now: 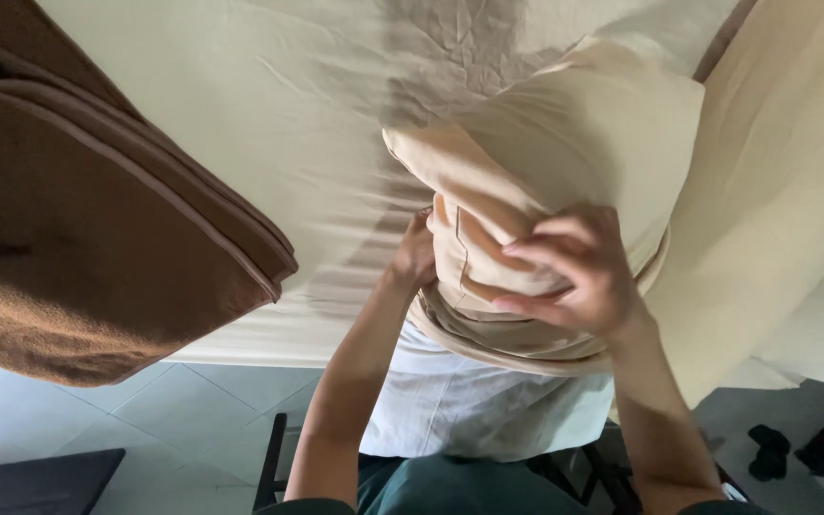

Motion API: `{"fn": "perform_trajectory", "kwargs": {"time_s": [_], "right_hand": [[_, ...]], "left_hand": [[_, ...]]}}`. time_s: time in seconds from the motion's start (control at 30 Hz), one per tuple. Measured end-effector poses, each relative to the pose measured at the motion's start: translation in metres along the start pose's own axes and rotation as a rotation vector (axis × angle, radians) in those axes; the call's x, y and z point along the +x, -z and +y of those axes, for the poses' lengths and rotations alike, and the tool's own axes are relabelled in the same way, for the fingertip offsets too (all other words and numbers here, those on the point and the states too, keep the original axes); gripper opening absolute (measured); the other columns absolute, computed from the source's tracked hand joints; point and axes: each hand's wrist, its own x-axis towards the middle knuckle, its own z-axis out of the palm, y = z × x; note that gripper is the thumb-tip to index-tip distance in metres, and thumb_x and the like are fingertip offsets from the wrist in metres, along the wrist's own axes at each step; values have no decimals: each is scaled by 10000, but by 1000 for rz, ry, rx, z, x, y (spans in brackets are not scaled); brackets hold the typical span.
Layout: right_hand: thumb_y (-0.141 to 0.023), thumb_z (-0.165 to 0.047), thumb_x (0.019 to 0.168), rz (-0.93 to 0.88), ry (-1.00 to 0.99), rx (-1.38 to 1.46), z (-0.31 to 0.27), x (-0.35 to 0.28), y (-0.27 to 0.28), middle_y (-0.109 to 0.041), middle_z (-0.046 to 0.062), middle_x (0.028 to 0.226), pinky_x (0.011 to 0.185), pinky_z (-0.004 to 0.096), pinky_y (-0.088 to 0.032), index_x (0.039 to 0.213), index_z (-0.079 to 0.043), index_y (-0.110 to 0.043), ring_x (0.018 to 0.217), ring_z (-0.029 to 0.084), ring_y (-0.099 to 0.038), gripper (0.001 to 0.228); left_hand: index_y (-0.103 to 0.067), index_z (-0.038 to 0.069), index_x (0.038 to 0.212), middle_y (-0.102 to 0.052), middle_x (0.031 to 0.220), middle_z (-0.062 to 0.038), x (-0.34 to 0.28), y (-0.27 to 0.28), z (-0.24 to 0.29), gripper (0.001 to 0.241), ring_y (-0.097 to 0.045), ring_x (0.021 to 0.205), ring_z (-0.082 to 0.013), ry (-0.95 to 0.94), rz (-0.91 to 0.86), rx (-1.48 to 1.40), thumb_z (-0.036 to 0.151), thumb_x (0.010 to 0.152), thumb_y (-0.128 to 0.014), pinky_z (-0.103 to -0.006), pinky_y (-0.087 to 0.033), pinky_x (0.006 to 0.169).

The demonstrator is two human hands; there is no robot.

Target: The person inserts a white pillow into a beige pillowcase by hand. They start by turning the pillowcase inside out, then feed the pillow into the opening and pull the fabric over the corners, smoothing the case as they go.

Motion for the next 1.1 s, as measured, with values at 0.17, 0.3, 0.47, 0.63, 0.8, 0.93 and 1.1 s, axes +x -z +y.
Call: {"fn": "perform_trajectory", "kwargs": {"time_s": [0.17,0.3,0.47,0.63,0.8,0.93,1.1], "right_hand": [[-732,-376,989,-36,8,-749,-38,-36,-31,-665,-102,1020,938,390,-375,1006,-277,-743,1053,183,-598,101],[-726,-282,969,-212,-65,-402,-57,-65,-65,-707,-42,883,837,376,-476,872,-208,-727,907,221,-675,122],[-667,-300,1005,-96,-218,-227,-7,-82,-91,-735,-17,993,908,401,-502,1042,-221,-775,975,233,-669,139],[-764,-327,858,-155,-563,-361,-43,-102,-16,-572,141,1249,1023,554,-403,1381,-135,-556,1194,406,-542,595],[-869,-295,712,-404,-852,-483,-54,-152,1,-450,182,1360,1030,674,-378,1492,-148,-450,1279,489,-488,898],[-841,-463,764,-65,-1151,-289,-28,-230,-10,-398,354,1406,1027,705,-370,1501,-11,-347,1278,591,-477,995],[-717,-601,894,61,-1325,-266,40,-302,-32,-520,291,1408,1014,702,-373,1548,-48,-325,1233,483,-587,942]], "left_hand": [[-582,88,1366,-616,1339,-120,-18,13,-11,340,-590,1224,-234,-18,43,85,273,1091,-506,-386,-460,1073],[-579,101,1403,-619,1379,-123,-27,17,-11,364,-590,1268,-244,-59,59,162,284,1099,-495,-399,-452,1111],[-575,118,1450,-623,1430,-126,-40,27,-28,395,-590,1322,-256,-105,80,260,296,1110,-482,-414,-441,1159],[-256,71,1619,-316,1632,-240,-109,19,7,695,-325,1506,-424,-334,8,692,358,1044,-521,-537,-247,1263],[-270,67,1619,-276,1625,-204,-160,32,-30,897,-237,1550,-385,-590,-77,1080,343,853,-647,-524,-172,1280],[-559,107,1419,-478,1492,-161,-185,9,-50,640,-399,1451,-399,-946,-154,1311,231,804,-686,-579,-247,1236],[-531,223,1487,-523,1469,-74,-178,-7,-60,682,-456,1425,-343,-1071,-111,1551,281,815,-634,-605,-294,1209]]}}
